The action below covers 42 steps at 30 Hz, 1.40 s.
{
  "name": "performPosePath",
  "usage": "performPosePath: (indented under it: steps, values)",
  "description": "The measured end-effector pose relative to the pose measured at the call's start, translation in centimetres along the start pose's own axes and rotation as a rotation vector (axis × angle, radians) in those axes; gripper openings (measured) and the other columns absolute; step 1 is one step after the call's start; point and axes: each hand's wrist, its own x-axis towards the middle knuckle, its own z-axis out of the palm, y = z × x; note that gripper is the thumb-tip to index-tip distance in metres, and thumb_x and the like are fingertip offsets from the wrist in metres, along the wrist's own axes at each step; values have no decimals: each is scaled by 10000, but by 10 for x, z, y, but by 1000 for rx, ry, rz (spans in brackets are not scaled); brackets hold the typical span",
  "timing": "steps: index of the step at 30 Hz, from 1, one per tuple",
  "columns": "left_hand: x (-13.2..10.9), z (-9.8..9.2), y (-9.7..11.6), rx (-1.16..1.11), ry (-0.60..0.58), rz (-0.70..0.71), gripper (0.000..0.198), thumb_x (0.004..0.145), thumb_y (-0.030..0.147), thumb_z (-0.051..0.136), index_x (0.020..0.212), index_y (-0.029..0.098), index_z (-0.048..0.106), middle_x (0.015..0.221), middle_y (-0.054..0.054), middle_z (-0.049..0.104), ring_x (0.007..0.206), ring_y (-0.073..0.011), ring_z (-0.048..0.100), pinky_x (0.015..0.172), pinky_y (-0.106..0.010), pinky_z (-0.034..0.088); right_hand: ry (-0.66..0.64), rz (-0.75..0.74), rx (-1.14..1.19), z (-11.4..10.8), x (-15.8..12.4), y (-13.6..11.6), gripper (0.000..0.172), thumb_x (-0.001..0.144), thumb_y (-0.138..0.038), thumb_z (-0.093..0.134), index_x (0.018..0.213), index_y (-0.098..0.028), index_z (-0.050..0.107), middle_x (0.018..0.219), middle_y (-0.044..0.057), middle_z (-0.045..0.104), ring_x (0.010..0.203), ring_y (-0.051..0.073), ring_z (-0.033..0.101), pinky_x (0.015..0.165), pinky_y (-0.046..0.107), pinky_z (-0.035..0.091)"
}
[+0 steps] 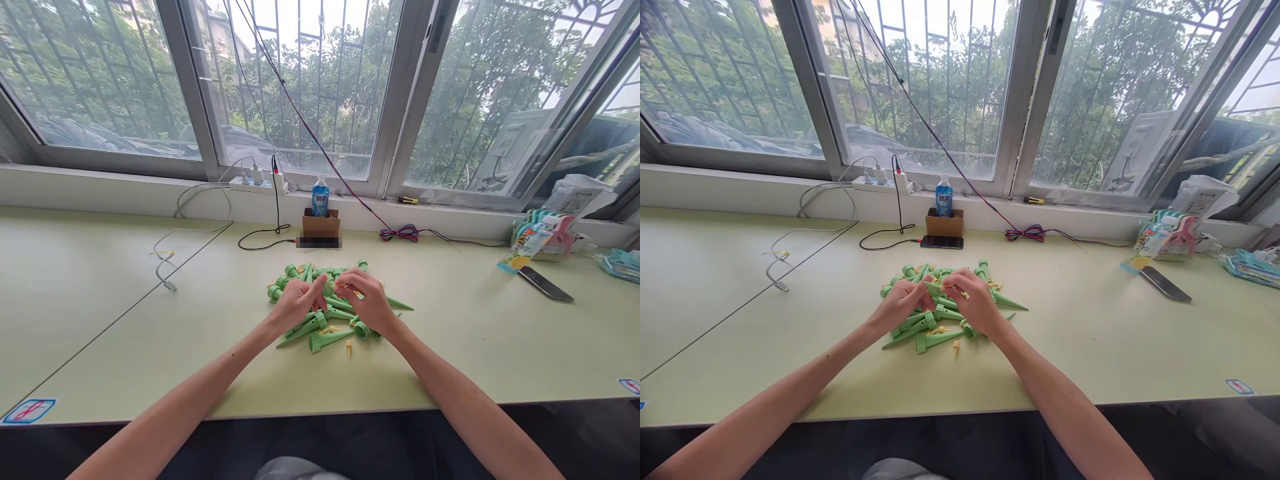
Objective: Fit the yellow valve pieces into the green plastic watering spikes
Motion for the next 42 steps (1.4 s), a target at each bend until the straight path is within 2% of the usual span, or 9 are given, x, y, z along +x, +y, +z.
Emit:
performPosePath:
  steps: [5, 10, 19, 28, 34, 42]
  values:
    - [-1, -1, 3, 24, 20, -1, 669, 933, 608, 409, 548, 160, 725, 466, -19, 584, 469, -112, 499, 528, -240, 398, 8, 32, 22, 0, -1, 2, 79, 913, -263, 603, 921, -215, 666, 916, 54, 641, 769, 149, 636, 673, 270, 566]
    - [-1, -2, 6, 41, 30, 13, 638, 921, 595, 445, 545, 149, 704, 469, -13, 571, 463, -108, 489, 526, -236, 397, 6, 53, 5, 0, 0, 3, 79, 905, -238, 612, 871, -202, 673, 836, 48, 643, 724, 146, 615, 635, 255, 541]
    - [-1, -2, 2, 54, 13, 21, 618, 910, 583, 467, 533, 132, 657, 487, -7, 556, 452, -92, 427, 484, -232, 322, 1, 6, -73, -1, -1, 6, 79, 903, -224, 617, 858, -204, 677, 821, 41, 669, 752, 150, 622, 633, 239, 496]
    - [-2, -4, 3, 56, 4, 75, 517, 888, 522, 539, 541, 144, 479, 558, 27, 377, 528, -85, 314, 485, -226, 246, 5, 28, -108, -3, 0, 7, 85, 907, -240, 608, 863, -198, 667, 767, 32, 667, 666, 148, 594, 619, 254, 475]
    - [-2, -3, 2, 47, -2, 84, 399, 869, 506, 585, 693, 149, 580, 671, 14, 460, 548, -84, 359, 471, -211, 285, 10, 68, -122, -2, -1, 7, 96, 911, -241, 581, 870, -185, 647, 771, 35, 675, 630, 139, 573, 600, 245, 453]
    - [-2, 1, 3, 7, 58, 167, 266, 818, 391, 672, 729, 160, 575, 755, 5, 462, 569, -86, 418, 470, -210, 381, -32, 82, -125, -1, 0, 8, 144, 933, -275, 527, 875, -179, 616, 713, 14, 619, 598, 125, 508, 600, 240, 435]
